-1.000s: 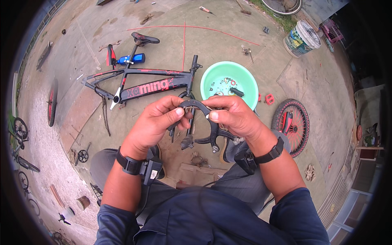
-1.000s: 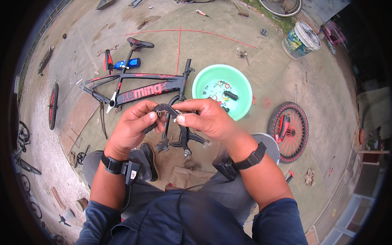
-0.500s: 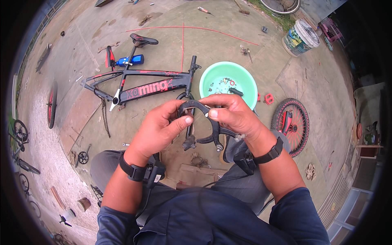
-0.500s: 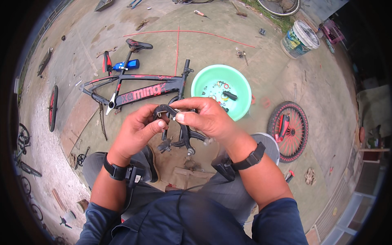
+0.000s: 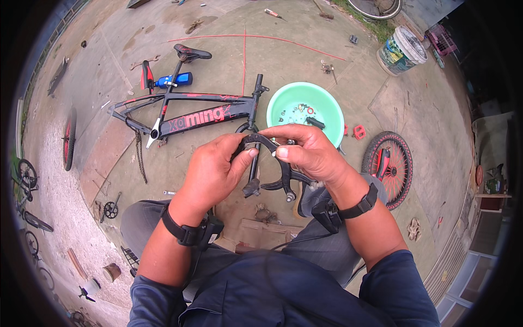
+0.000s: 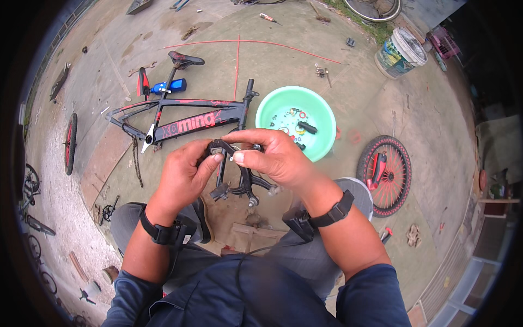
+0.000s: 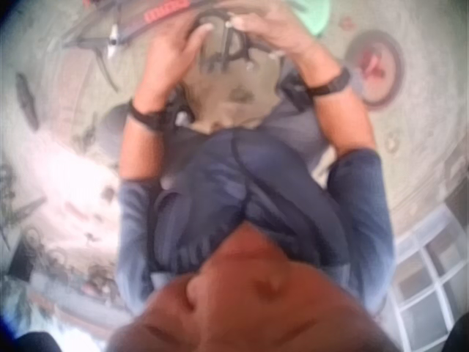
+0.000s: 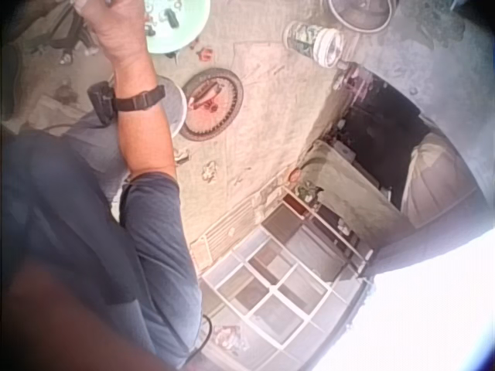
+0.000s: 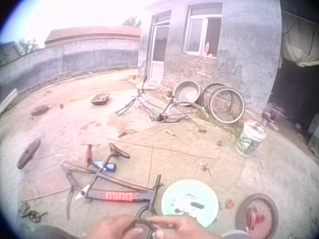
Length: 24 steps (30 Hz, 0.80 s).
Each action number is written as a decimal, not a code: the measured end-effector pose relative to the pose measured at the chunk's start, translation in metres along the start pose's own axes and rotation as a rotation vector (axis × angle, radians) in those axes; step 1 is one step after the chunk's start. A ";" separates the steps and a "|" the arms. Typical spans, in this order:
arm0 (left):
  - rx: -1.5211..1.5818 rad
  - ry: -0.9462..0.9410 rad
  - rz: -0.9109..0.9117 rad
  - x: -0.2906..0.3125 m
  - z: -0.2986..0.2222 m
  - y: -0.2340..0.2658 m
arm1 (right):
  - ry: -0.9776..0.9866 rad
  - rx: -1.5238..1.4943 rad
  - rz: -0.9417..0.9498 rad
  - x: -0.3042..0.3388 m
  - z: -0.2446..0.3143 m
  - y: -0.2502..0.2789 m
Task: The person assembles a bicycle brake caliper by hand, inserting a metal pin and attaching brake pads. They then thread a brake cable through the caliper and secure it with a small bolt, using an Allen key to tighten the connection.
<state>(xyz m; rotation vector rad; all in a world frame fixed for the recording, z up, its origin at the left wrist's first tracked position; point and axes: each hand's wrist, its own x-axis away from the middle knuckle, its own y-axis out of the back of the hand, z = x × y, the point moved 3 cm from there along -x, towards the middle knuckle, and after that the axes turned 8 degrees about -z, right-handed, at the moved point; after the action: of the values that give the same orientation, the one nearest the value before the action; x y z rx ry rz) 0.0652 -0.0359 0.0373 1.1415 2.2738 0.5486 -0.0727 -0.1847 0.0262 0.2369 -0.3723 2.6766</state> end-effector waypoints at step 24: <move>0.014 0.040 0.006 0.000 0.002 -0.003 | -0.012 -0.020 0.024 0.001 0.008 -0.008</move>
<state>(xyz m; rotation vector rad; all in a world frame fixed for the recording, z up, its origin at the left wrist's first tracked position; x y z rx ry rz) 0.0648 -0.0371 0.0336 1.1537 2.3121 0.5639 -0.0696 -0.1801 0.0360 0.2443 -0.4077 2.6945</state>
